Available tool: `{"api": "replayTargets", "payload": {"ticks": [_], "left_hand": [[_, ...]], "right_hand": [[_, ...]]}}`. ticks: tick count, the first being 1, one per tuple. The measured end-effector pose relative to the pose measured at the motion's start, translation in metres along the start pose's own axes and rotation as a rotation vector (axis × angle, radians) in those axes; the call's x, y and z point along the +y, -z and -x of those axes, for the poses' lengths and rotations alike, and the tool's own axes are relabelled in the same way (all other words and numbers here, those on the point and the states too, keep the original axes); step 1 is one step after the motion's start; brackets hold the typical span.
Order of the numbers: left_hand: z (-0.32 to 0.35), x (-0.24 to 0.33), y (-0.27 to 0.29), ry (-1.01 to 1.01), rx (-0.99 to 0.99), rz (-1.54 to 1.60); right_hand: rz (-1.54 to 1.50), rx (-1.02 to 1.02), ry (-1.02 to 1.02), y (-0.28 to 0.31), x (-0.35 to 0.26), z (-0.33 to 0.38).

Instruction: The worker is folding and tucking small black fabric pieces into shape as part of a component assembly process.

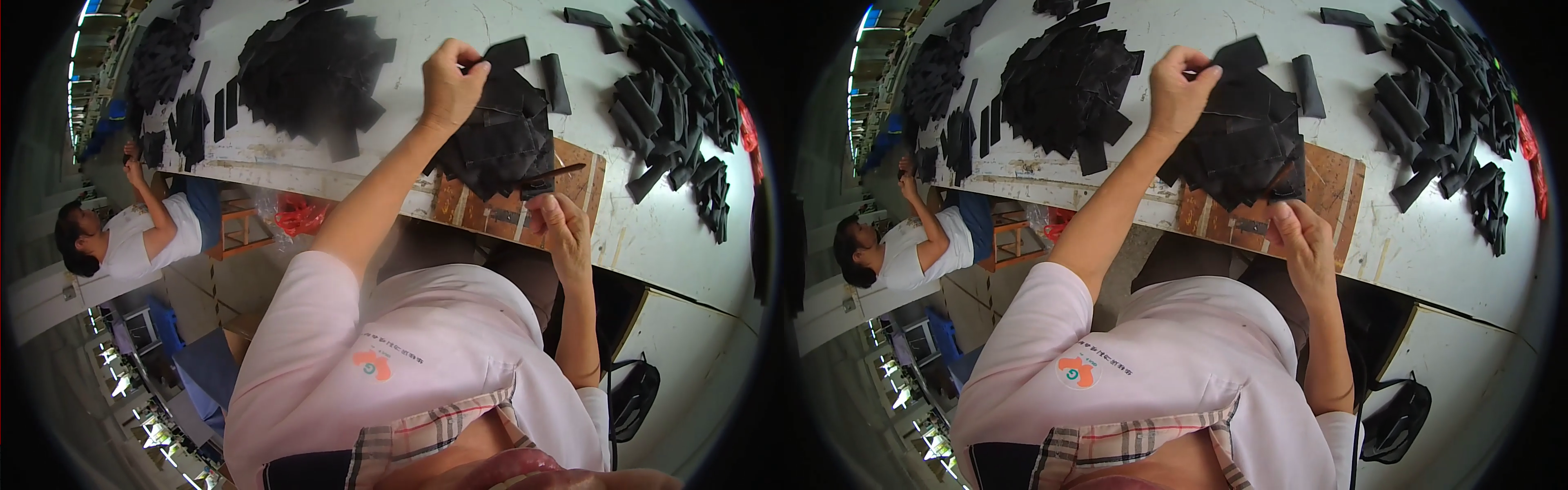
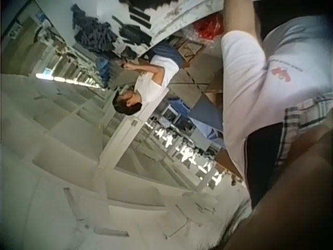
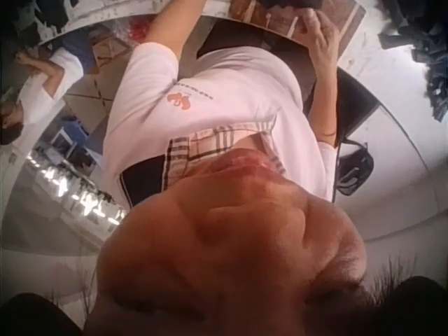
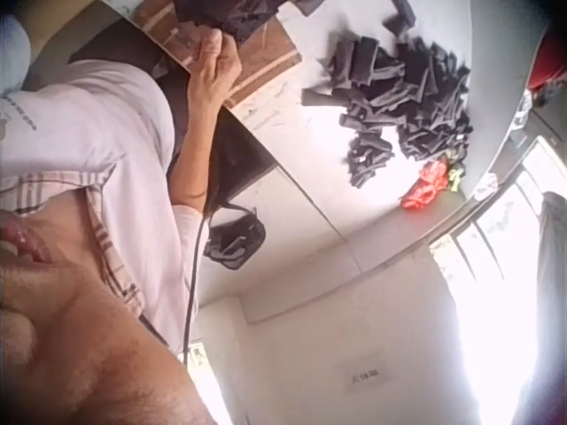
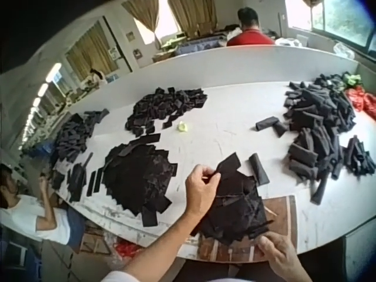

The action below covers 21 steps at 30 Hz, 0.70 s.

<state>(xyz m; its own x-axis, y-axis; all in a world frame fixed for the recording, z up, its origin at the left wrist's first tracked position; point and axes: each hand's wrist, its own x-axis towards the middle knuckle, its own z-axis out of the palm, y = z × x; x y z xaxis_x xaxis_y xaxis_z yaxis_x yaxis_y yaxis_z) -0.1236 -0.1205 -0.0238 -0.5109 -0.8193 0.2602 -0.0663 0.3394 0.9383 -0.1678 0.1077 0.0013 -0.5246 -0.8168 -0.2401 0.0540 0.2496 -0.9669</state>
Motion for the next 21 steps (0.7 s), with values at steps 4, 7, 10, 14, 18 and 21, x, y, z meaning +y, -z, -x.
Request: {"api": "replayTargets", "payload": {"ticks": [4,7,10,14,18,21], "left_hand": [[0.028,0.028,0.024,0.396,0.039,0.920],[0.070,0.045,0.029,0.643,-0.117,1.234],[0.111,0.062,0.022,0.805,-0.096,1.257],[0.133,0.067,0.023,0.659,-0.176,1.089],[0.130,0.065,0.028,0.583,-0.199,1.010],[0.130,0.067,0.023,0.736,-0.235,1.272]], "right_hand": [[0.012,-0.058,0.018,-0.022,-0.014,0.002],[-0.154,0.014,0.074,-0.038,-0.005,0.004],[-0.316,0.264,0.220,-0.060,-0.018,0.005],[-0.208,0.299,0.198,-0.041,0.006,0.009],[-0.045,0.030,0.186,-0.018,-0.016,0.019],[-0.609,0.113,0.152,-0.023,-0.021,0.025]]}}
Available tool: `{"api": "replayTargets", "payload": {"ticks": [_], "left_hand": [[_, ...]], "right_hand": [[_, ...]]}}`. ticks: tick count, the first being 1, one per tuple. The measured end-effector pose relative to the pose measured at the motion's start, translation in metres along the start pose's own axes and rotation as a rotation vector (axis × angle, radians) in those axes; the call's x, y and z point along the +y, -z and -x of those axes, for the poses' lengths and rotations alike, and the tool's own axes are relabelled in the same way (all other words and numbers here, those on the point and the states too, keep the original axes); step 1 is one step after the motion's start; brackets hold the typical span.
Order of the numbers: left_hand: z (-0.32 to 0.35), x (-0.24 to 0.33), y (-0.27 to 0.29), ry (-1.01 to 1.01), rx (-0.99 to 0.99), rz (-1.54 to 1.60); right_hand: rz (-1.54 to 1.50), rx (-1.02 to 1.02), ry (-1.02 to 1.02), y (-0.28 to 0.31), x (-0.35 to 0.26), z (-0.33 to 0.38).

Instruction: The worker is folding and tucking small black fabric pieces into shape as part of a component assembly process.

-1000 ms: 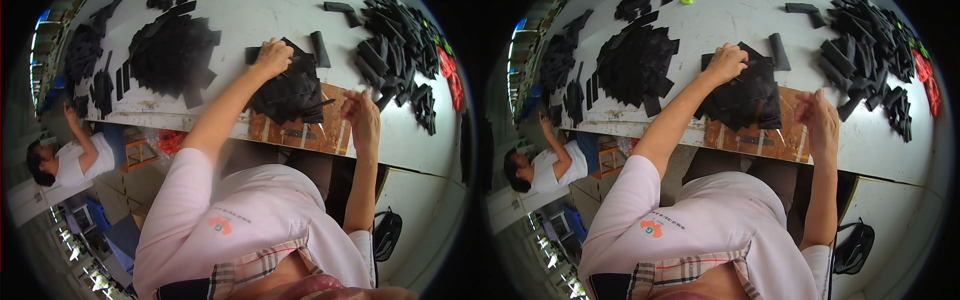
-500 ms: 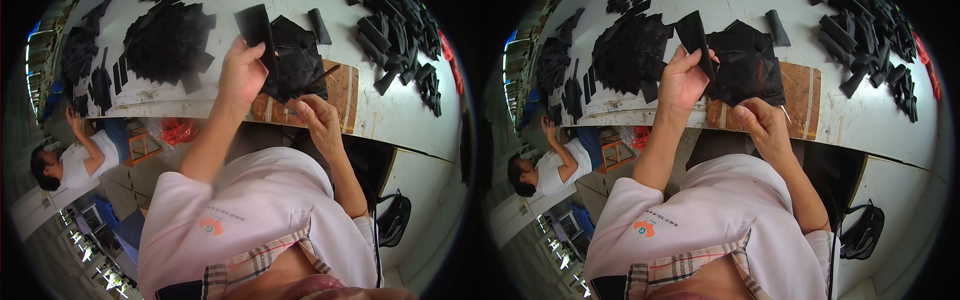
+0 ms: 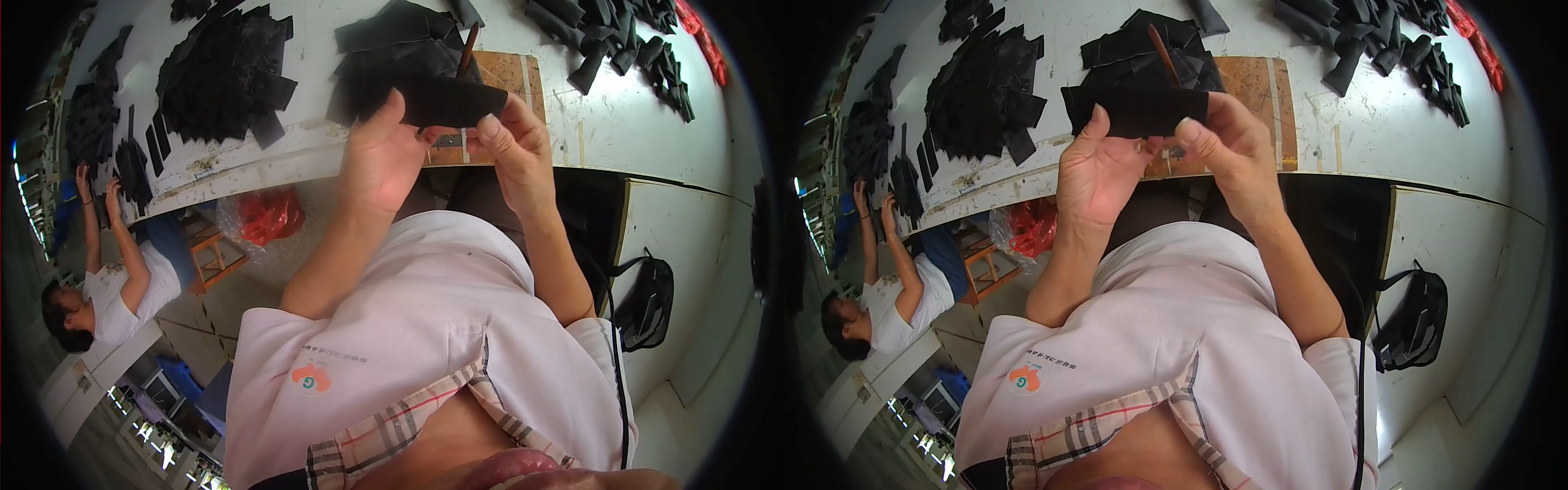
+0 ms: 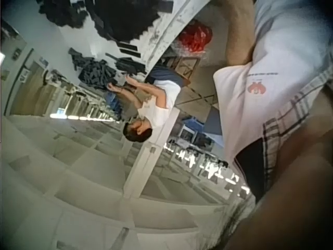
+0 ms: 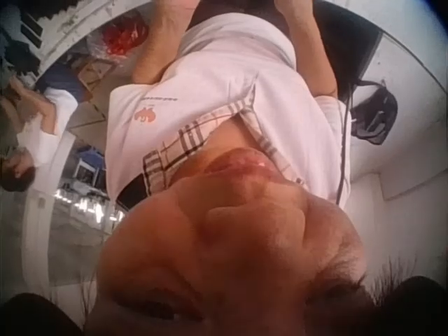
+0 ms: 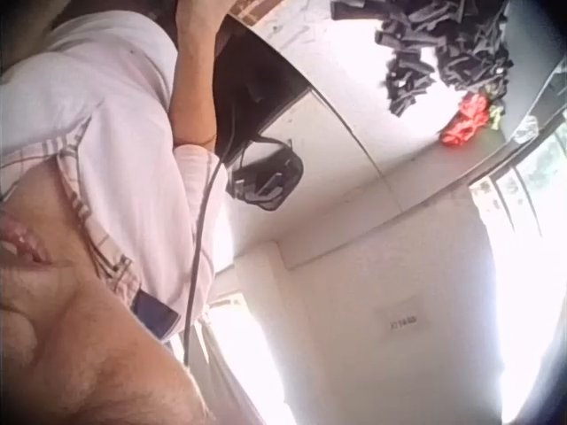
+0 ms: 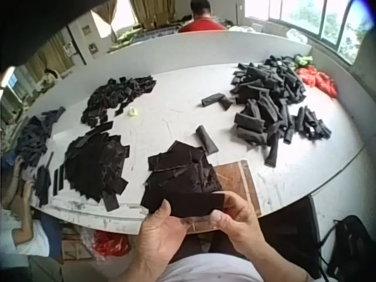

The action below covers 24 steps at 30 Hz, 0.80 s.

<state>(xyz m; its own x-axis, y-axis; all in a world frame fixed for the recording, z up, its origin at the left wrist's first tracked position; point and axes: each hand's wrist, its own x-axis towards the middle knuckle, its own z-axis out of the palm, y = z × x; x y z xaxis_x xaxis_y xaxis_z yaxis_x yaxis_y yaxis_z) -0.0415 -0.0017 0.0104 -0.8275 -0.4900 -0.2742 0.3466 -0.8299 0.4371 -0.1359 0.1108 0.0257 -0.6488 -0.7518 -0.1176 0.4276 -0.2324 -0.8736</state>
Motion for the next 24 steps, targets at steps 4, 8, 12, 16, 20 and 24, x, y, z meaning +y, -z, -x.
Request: {"api": "replayTargets", "payload": {"ticks": [4,8,12,16,20,24], "left_hand": [[0.005,-0.014,-0.011,0.112,0.061,0.152],[0.002,-0.018,-0.002,0.206,-0.021,0.246],[0.003,-0.024,0.008,0.186,0.186,-0.025],[0.020,-0.023,-0.002,0.056,0.384,-0.586],[0.029,-0.023,-0.022,-0.468,0.251,-0.961],[0.021,-0.019,-0.037,-0.389,0.126,-0.968]], "right_hand": [[-0.039,0.001,0.062,-0.006,0.012,0.007],[0.020,0.069,0.024,-0.005,0.009,0.006],[0.429,0.115,0.185,-0.002,0.002,0.003],[0.745,0.200,0.227,0.007,0.001,-0.003],[1.011,0.197,0.323,0.004,-0.006,-0.003],[1.190,0.212,0.437,0.005,0.004,-0.002]]}}
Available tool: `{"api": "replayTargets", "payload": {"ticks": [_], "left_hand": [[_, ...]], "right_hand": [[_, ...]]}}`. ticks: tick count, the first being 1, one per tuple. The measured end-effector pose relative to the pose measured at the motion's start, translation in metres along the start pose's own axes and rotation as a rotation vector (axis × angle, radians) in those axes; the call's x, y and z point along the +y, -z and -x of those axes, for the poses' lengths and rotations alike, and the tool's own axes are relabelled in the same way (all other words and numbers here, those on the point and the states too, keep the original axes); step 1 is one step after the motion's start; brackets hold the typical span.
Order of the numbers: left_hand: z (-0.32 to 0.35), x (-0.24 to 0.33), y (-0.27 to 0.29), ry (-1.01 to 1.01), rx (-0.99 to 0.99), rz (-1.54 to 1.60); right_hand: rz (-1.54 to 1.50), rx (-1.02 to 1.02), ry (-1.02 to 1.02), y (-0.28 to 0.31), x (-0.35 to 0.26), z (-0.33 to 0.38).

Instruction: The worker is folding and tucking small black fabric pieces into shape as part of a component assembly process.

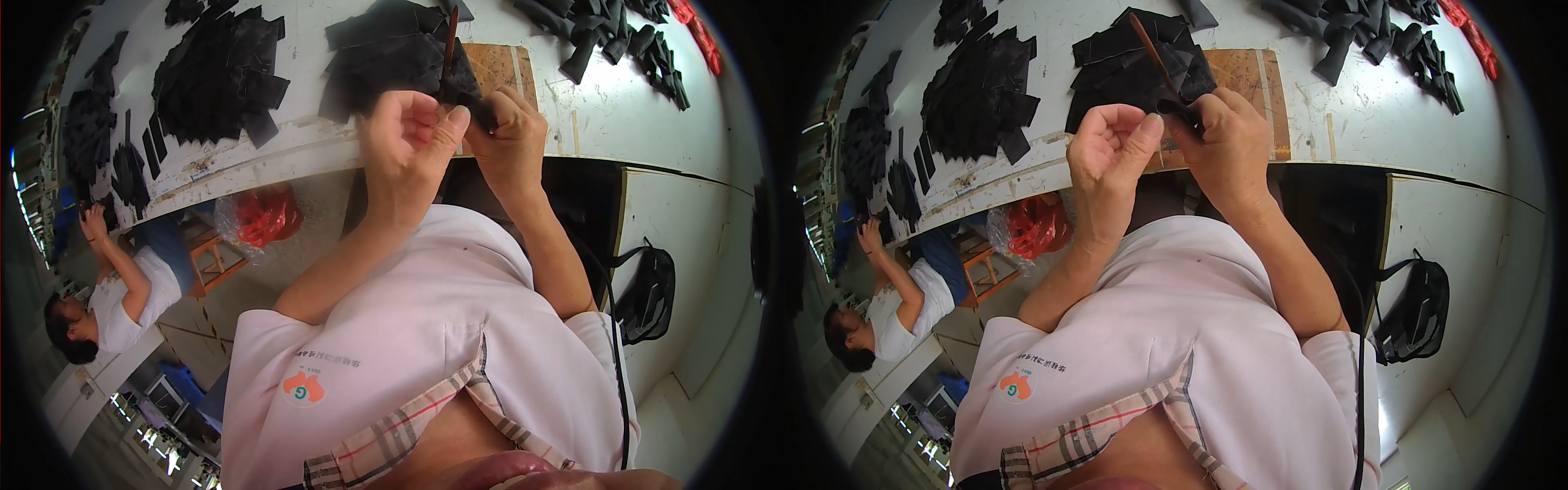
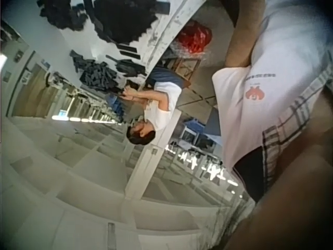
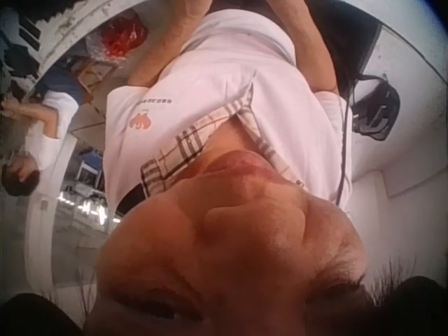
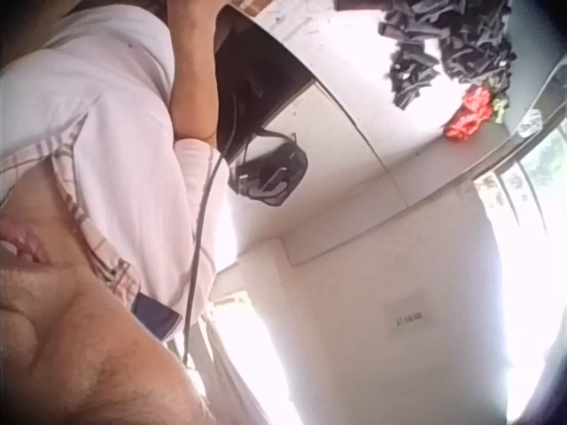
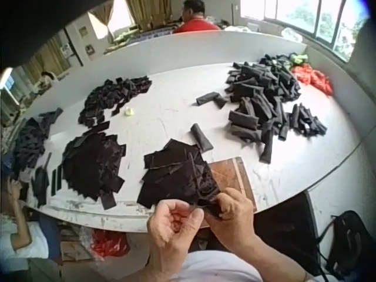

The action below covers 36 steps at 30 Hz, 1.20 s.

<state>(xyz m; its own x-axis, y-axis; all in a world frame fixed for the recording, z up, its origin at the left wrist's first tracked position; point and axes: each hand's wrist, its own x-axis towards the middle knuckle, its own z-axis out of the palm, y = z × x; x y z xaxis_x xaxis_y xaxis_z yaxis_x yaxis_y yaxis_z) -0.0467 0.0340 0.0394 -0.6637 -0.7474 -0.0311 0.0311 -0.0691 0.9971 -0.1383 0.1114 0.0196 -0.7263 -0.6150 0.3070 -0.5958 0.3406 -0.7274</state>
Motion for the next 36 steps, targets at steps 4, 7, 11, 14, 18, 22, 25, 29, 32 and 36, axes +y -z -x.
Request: {"api": "replayTargets", "payload": {"ticks": [4,7,11,14,18,22,25,29,32,36], "left_hand": [[-0.007,-0.010,-0.001,0.096,0.007,-0.012],[-0.009,-0.017,0.001,0.167,0.025,0.031],[-0.008,-0.016,0.002,0.216,-0.023,0.061],[-0.009,-0.018,0.009,0.206,-0.107,0.046],[-0.007,-0.020,0.005,0.110,-0.217,0.031],[-0.001,-0.026,0.000,-0.149,-0.136,-0.320],[-0.002,-0.033,-0.002,-0.440,0.027,-0.590],[-0.012,-0.023,0.005,0.245,-0.033,0.228],[-0.015,-0.024,0.017,0.475,-0.270,0.798],[-0.016,-0.008,0.006,0.302,-0.197,0.171]], "right_hand": [[0.273,0.071,0.259,-0.004,0.002,0.002],[0.422,0.026,0.360,0.000,0.000,0.006],[0.398,-0.087,0.330,0.003,0.005,0.010],[-0.240,-0.259,-0.050,0.019,0.000,0.008],[-0.459,-0.228,-0.061,0.020,0.007,0.008],[-0.093,-0.063,0.228,0.013,0.007,0.006],[0.129,-0.053,0.272,0.003,0.003,0.012],[0.074,0.007,0.172,-0.003,0.017,0.014],[-0.465,-0.170,-0.175,0.005,0.012,0.011],[-1.200,-0.373,-0.600,0.008,0.019,0.008]]}}
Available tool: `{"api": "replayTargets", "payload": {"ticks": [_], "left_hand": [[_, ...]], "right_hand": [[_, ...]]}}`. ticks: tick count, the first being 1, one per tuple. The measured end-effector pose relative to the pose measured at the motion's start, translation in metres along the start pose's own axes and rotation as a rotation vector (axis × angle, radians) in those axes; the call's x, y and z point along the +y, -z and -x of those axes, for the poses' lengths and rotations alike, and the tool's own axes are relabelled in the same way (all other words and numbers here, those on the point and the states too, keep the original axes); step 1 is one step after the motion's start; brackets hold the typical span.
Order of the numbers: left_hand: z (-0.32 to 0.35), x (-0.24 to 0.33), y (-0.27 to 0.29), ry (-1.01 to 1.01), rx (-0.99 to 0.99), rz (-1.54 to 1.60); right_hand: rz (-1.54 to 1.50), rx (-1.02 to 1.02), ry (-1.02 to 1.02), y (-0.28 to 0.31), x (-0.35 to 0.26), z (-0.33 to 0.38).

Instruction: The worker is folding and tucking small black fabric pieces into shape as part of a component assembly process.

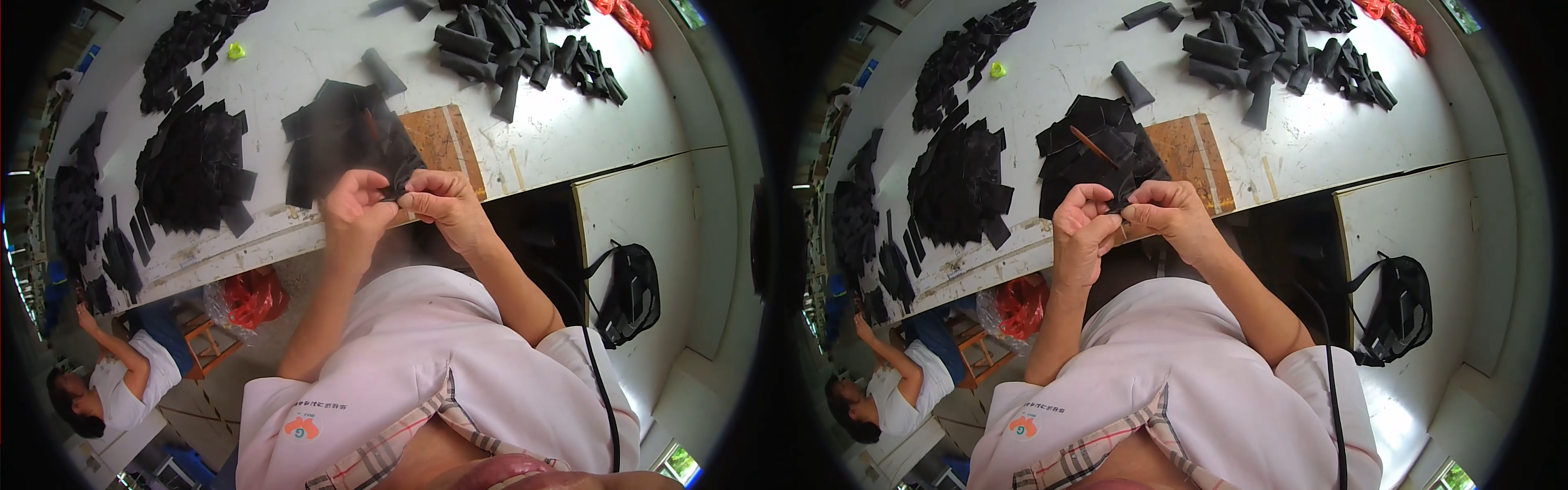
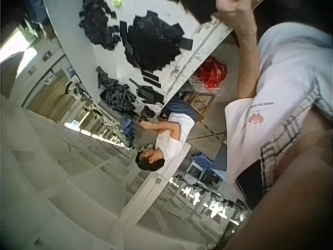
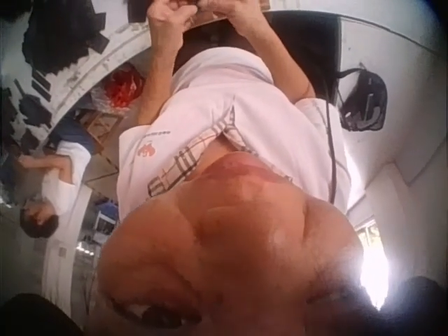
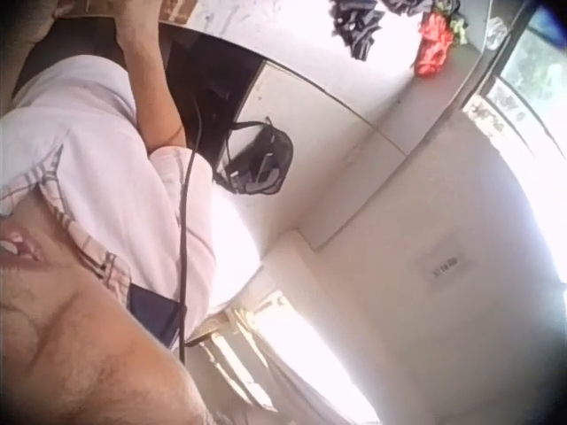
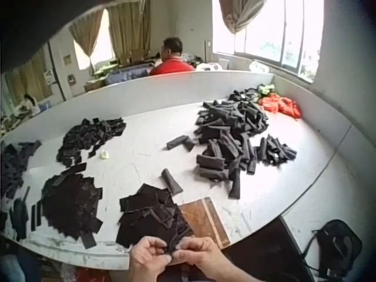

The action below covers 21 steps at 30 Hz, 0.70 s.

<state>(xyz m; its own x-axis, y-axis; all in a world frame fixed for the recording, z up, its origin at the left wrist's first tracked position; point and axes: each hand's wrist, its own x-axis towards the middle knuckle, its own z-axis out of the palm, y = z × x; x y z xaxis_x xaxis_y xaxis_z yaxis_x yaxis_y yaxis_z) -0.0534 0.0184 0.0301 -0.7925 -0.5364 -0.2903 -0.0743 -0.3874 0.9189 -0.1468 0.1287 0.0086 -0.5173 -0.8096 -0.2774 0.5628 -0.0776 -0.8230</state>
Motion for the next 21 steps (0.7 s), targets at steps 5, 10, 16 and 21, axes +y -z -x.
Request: {"api": "replayTargets", "payload": {"ticks": [5,10,16,21], "left_hand": [[0.000,-0.011,-0.009,-0.481,0.326,-0.460],[-0.004,-0.003,0.004,-0.026,0.077,0.109],[0.016,0.029,0.001,0.307,-0.482,0.695],[0.013,0.005,-0.010,-0.277,-0.041,-0.050]], "right_hand": [[-0.423,-0.188,-0.167,-0.009,0.005,-0.003],[-0.192,-0.155,-0.069,0.002,0.011,-0.008],[-0.273,-0.250,0.099,-0.009,-0.003,0.001],[0.145,-0.101,0.306,-0.013,-0.013,-0.005]]}}
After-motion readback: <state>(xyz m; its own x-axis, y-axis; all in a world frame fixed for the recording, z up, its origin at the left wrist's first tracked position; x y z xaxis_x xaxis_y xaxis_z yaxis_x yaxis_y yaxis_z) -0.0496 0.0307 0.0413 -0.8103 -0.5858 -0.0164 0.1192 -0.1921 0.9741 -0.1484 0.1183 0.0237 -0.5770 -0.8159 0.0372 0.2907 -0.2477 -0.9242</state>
